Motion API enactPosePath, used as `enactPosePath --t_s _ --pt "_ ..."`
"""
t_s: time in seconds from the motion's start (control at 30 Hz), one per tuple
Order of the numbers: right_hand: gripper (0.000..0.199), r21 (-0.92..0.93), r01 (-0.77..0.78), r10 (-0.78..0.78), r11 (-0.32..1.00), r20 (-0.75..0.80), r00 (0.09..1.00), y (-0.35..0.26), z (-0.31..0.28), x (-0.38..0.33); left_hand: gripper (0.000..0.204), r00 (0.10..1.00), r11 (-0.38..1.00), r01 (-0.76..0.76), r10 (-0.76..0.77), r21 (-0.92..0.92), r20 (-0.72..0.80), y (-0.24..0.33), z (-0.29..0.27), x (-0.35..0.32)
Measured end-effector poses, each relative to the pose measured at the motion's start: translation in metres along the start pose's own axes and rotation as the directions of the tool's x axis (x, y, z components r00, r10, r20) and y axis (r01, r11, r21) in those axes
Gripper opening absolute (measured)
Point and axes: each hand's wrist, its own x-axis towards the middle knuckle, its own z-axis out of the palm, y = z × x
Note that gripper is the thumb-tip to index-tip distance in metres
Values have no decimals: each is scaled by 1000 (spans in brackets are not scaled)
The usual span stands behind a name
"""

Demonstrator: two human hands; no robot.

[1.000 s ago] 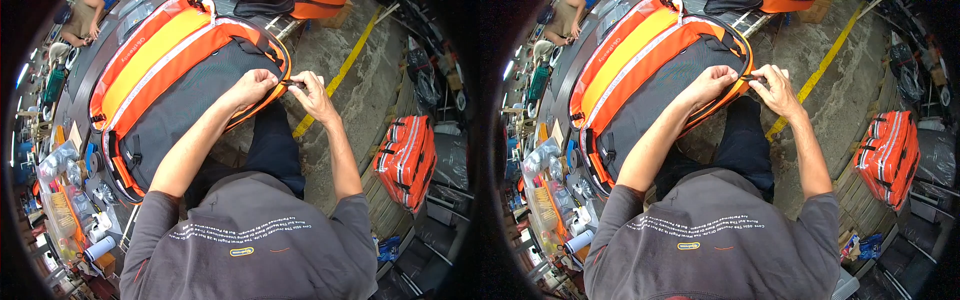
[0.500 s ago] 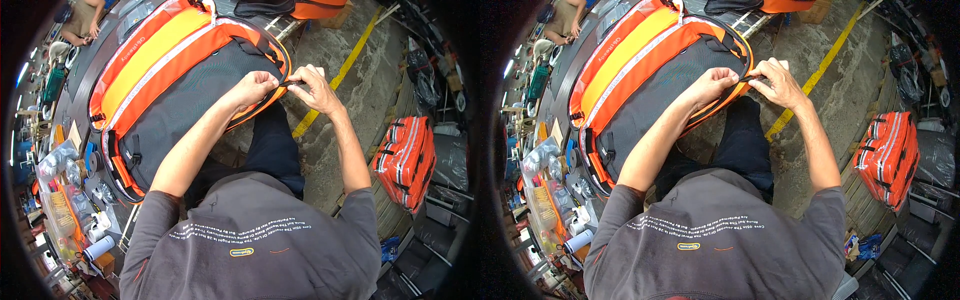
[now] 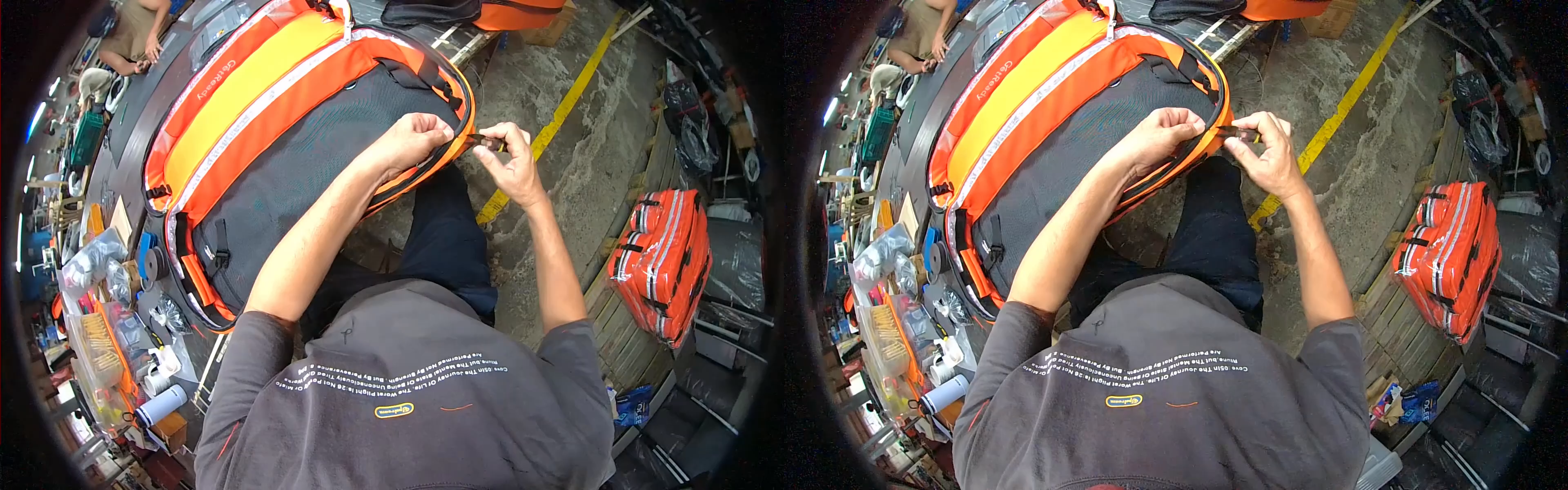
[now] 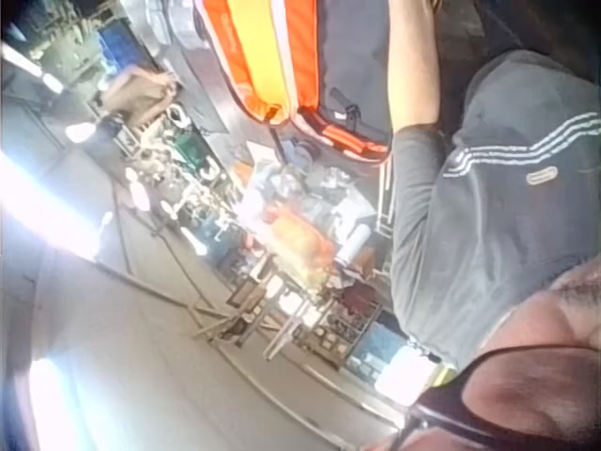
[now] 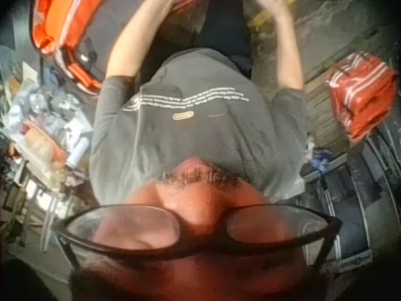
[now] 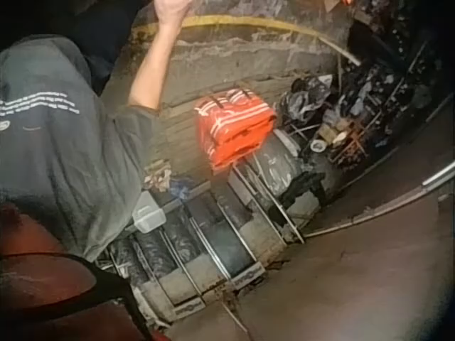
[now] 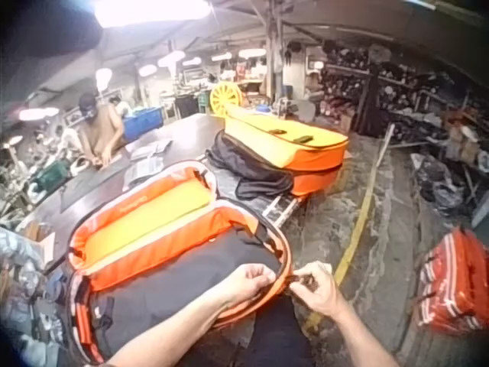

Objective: The person is inspecting and trimming loose threads from an orange trauma kit bag using a small cutting tool.

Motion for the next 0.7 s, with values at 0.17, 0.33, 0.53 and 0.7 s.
enactPosePath --t_s 0.17,0.33,0.53,0.7 --pt "29 -64 -85 69 994 -217 974 -33 29 -12 10 999 1000 21 -22 -16 -42 -9 1 2" --pt "21 -131 -86 41 988 -310 950 -42 44 -20 10 996 998 3 3 64 -90 -8 12 -1" --pt "22 -58 -152 127 987 -307 943 -53 57 -30 13 994 1000 20 -21 -7 -107 -20 14 0" --pt "26 -59 120 -128 991 -165 978 -95 79 -69 11 991 998 2 -10 -60 -133 -22 26 -5"
